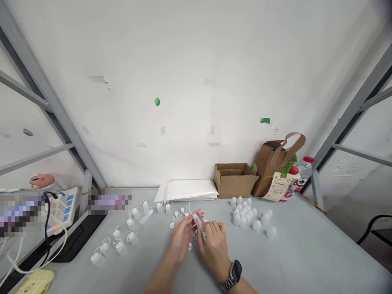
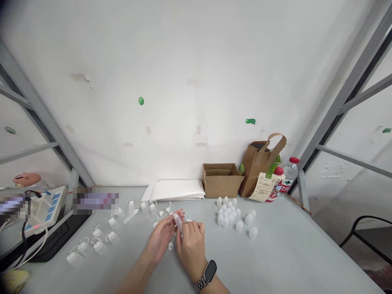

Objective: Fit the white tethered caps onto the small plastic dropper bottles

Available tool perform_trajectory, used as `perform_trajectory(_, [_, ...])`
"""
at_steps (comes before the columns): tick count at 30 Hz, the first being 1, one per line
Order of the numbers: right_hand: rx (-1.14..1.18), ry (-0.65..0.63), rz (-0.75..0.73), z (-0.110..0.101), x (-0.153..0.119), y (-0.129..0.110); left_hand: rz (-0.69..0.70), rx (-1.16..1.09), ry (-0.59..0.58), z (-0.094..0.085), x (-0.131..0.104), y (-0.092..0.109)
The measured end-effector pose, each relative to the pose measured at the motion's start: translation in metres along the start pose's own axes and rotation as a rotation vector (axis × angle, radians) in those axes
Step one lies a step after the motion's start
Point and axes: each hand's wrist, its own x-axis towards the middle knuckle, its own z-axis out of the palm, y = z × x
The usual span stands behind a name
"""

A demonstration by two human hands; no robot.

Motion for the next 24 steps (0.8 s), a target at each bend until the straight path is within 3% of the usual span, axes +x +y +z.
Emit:
perform_trajectory(8, [-0.019, 0.019, 0.017, 0.0045, -0.0010, 0.0011, 0.021, 0.008, -0.024, 0.0023, -0.0015, -0.0014])
perform_trajectory(24, [0.011, 0.018, -0.008, 0.0079, -0.0024, -0.0023, -0.004, -0.042, 0.071, 0.0075, -0.0022, -0.0038])
